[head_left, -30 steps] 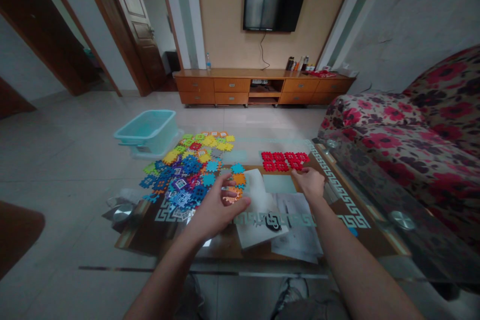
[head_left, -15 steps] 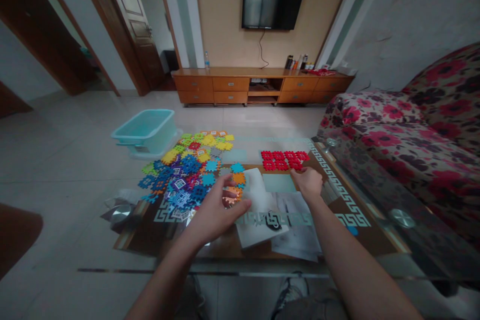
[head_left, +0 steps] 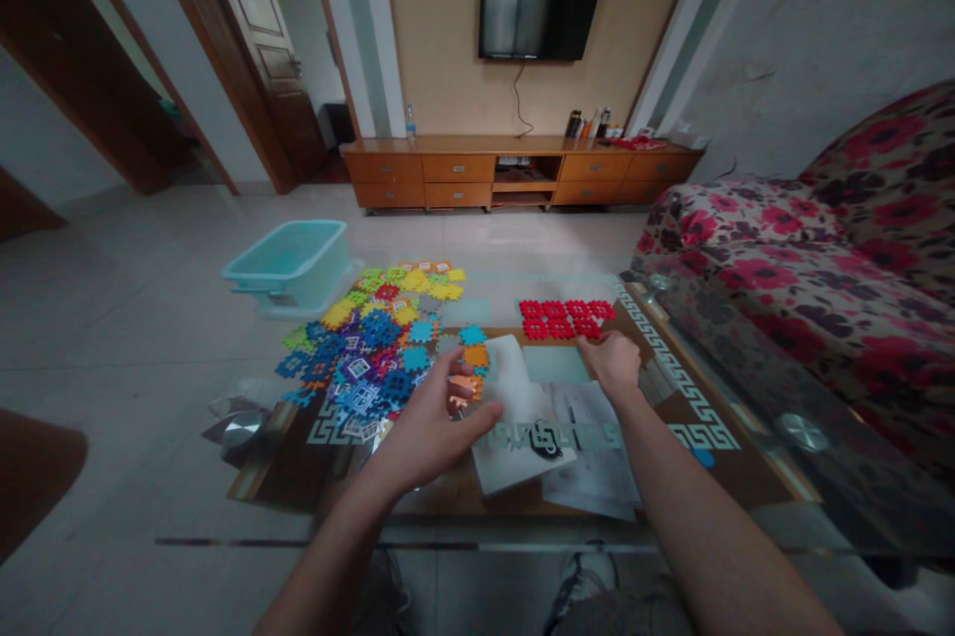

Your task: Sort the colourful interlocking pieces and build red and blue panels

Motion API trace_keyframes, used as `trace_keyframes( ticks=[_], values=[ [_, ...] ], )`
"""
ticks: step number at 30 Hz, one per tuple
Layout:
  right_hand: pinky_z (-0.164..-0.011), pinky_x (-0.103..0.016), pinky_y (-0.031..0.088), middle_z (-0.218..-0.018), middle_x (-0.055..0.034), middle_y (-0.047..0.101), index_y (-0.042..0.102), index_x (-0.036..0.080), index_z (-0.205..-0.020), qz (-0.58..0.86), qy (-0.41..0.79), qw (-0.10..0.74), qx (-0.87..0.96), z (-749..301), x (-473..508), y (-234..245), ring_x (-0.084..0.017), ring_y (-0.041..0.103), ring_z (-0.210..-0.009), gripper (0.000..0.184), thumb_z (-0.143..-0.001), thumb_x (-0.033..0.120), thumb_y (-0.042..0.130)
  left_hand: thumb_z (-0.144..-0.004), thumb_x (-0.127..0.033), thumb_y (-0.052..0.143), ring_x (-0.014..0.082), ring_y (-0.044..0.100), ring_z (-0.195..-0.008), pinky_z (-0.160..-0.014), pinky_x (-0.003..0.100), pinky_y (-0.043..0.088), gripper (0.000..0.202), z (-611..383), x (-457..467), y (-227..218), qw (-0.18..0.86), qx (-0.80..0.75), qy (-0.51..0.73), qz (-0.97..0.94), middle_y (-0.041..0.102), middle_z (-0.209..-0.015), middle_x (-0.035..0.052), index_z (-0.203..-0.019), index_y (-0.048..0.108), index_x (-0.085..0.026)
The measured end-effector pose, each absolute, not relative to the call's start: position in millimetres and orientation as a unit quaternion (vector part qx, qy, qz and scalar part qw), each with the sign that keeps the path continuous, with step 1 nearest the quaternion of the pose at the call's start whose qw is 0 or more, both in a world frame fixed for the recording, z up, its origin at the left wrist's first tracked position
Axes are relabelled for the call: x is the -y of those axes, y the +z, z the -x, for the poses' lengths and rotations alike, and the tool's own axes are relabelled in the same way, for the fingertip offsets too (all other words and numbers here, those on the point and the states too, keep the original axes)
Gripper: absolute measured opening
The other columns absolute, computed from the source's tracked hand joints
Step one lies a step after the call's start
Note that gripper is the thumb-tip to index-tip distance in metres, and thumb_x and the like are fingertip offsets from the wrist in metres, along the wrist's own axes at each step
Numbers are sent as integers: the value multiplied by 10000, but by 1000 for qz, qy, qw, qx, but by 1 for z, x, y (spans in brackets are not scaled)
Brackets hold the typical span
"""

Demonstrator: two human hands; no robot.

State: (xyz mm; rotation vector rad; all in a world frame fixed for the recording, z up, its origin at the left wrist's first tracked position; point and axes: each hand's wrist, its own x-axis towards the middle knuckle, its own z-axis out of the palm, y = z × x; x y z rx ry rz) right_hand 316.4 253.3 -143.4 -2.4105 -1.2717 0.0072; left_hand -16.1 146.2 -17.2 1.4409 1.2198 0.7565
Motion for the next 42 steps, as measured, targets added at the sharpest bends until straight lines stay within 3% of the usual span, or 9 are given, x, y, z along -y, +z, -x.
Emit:
trace_keyframes(
  ticks=[27,42],
  values=[
    [-847,-365,497,-973,-211,706,710,68,-1020,867,-8,213,450,-311,-251,-140,-315,676,-957,466,-787,467,642,-795,-549,676,278,597,-1081,-959,466,500,856,21,-143,-23,483,-512,279,-653,538,-1293,164,-1481,277,-227],
    [-826,-365,506,-939,-217,721,726,69,-1005,866,-8,206,456,-311,-250,-139,-326,688,-946,469,-789,476,636,-805,-551,657,295,594,-1124,-938,441,508,902,20,-141,-20,467,-504,271,-674,472,-1411,179,-1522,213,-230]
  ],
)
